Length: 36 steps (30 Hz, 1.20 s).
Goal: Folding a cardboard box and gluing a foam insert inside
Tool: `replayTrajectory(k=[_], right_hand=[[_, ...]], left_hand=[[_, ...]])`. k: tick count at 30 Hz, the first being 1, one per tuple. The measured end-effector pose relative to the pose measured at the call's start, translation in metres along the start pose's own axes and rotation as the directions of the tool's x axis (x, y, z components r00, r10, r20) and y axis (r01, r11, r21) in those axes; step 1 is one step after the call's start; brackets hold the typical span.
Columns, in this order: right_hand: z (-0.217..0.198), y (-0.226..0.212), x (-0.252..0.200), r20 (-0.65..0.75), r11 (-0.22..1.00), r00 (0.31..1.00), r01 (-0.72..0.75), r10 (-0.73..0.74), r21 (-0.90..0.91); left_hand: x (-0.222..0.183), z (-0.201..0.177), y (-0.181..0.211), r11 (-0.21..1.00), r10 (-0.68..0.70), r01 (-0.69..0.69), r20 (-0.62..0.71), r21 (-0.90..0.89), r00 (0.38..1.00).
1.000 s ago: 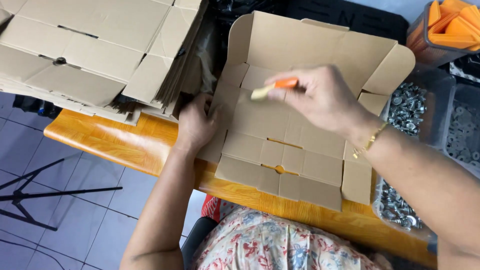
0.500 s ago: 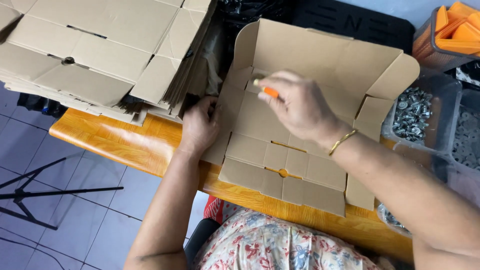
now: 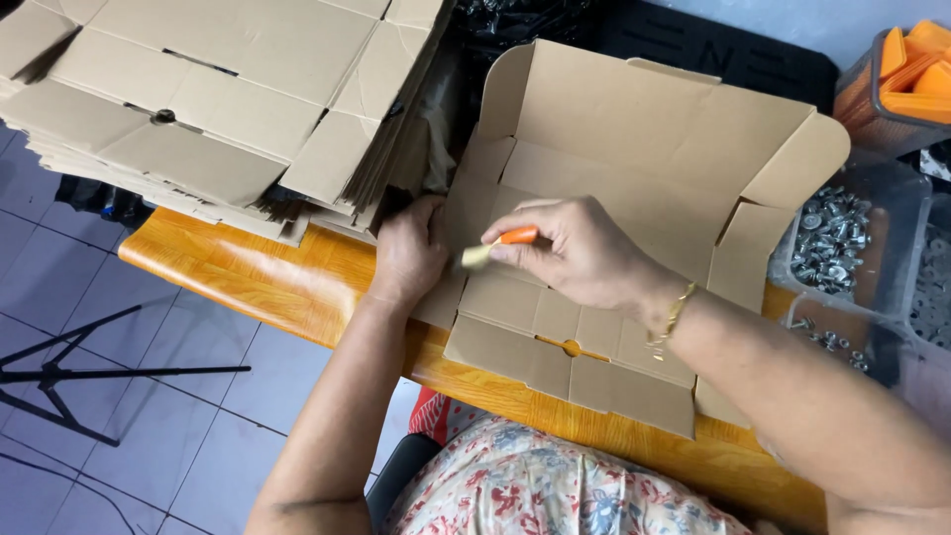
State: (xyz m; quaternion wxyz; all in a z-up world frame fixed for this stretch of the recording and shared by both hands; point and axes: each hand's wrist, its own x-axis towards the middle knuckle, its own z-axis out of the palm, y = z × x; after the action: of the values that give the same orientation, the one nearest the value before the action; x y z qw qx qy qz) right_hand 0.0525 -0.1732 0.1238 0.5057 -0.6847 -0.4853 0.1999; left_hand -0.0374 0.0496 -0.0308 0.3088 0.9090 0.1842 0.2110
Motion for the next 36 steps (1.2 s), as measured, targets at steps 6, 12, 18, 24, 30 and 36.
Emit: replayTrajectory(k=[6,12,18,24,30,36], right_hand=[[-0.011,0.013,0.019,-0.068,0.942,0.97,0.207,-0.232,-0.264],[-0.004,0.02,0.022,-0.051,0.948,0.969,0.224,-0.241,-0.224],[-0.059,0.017,0.004,0.132,0.856,0.991,0.098,-0.036,-0.507],[-0.135,0.005,-0.027,-0.038,0.233,0.837,-0.195,0.547,-0.953],[-0.091,0.005,-0.035,0.024,0.571,0.95,-0.167,0.311,-0.804],[-0.048,-0.021,-0.026,0.026,0.855,0.96,-0.236,0.279,-0.461]], left_hand=[[0.002,0.0,0.002,1.0,-0.005,0.005,-0.014,-0.006,1.0],[0.001,0.003,-0.002,0.999,-0.004,0.005,-0.023,0.035,1.0],[-0.001,0.0,0.004,0.997,-0.005,0.007,-0.027,0.074,1.0],[0.0,-0.003,0.01,0.997,0.041,-0.04,-0.003,0.064,0.999],[-0.003,0.001,0.006,0.995,0.019,-0.017,-0.025,0.098,0.999],[-0.002,0.002,0.004,0.997,0.005,-0.001,-0.054,0.083,0.999]])
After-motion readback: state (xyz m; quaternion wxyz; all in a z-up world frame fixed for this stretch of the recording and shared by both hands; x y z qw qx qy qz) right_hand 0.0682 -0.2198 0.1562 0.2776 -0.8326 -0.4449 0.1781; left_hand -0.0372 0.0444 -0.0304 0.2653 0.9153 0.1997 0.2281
